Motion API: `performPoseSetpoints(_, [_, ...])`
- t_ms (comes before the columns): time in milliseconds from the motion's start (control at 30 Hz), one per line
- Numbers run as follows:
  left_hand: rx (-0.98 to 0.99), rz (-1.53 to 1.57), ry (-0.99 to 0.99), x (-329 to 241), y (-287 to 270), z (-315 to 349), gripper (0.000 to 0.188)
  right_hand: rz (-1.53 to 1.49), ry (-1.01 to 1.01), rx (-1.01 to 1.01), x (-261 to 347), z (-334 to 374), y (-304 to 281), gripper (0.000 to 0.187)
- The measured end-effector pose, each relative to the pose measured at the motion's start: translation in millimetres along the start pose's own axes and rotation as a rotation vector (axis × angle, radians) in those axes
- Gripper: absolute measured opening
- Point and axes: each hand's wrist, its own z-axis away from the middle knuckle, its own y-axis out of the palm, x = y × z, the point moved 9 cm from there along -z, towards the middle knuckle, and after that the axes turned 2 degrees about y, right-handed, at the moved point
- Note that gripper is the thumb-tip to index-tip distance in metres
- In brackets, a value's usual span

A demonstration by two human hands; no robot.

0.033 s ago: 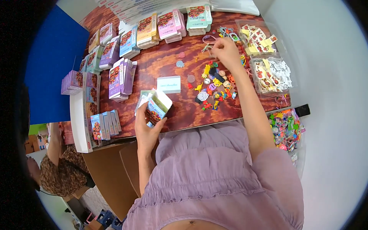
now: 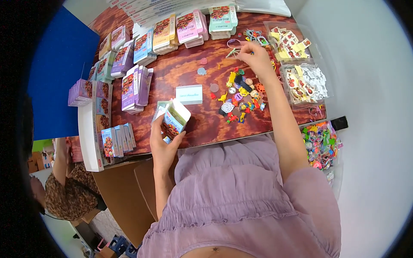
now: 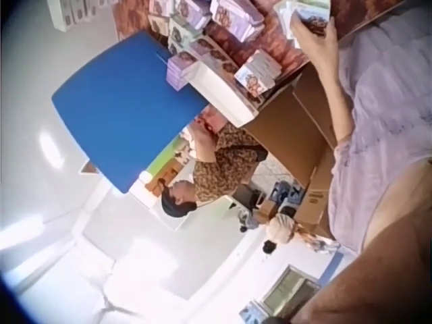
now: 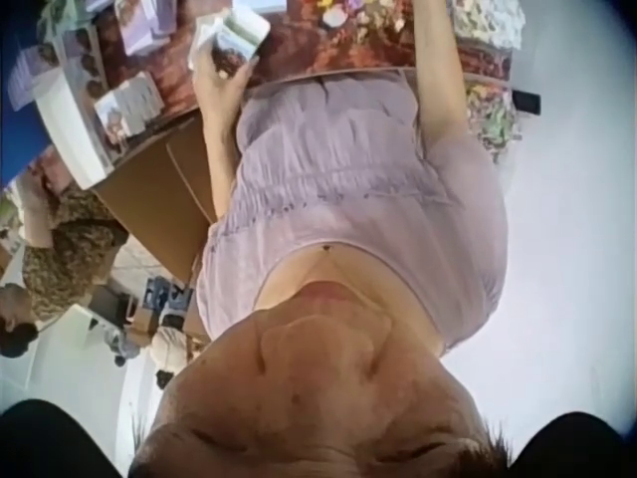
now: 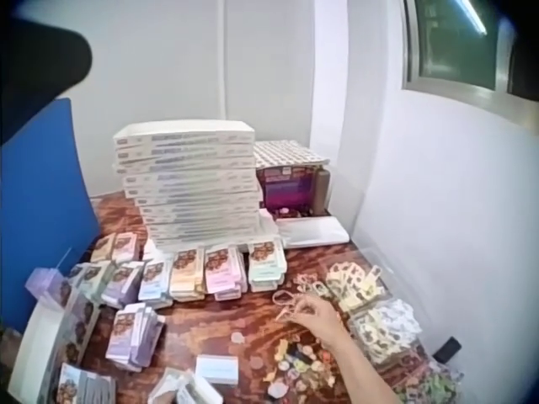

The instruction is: Organizing and preparing small toy boxes and cards on a workstation.

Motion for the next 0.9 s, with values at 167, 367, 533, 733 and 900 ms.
performPoseSetpoints(167, [0.017, 0.088, -0.069, -2.5, 3.1, -6.9, 0.071, -1.002, 0.357, 0.256, -9.6, 23.5, 34.2, 0.017])
performPoseSetpoints(367, [0.027, 0.063, -0.095, 3.0, 1.5, -3.1, 0.072, -0.763, 0.561, 0.382, -14.1, 53.0, 73.8, 0.023])
performPoseSetpoints(533, [0.03, 0.073, -0.114, 1.4, 3.7, -0.5, 0.072, -0.022, 0.254, 0.174, 7.9, 42.0, 83.1, 0.009])
performPoseSetpoints(733, [0.025, 0.068, -0.083, -1.6, 1.1, -2.7, 0.072, 0.499, 0.019, 0.285, 31.4, 55.2, 111.1, 0.016])
performPoseSetpoints(900, [0.02, 0.02, -0.004, -5.8, 2.8, -5.6, 0.071, 0.604, 0.048, 0.349, 25.8, 47.1, 117.2, 0.017])
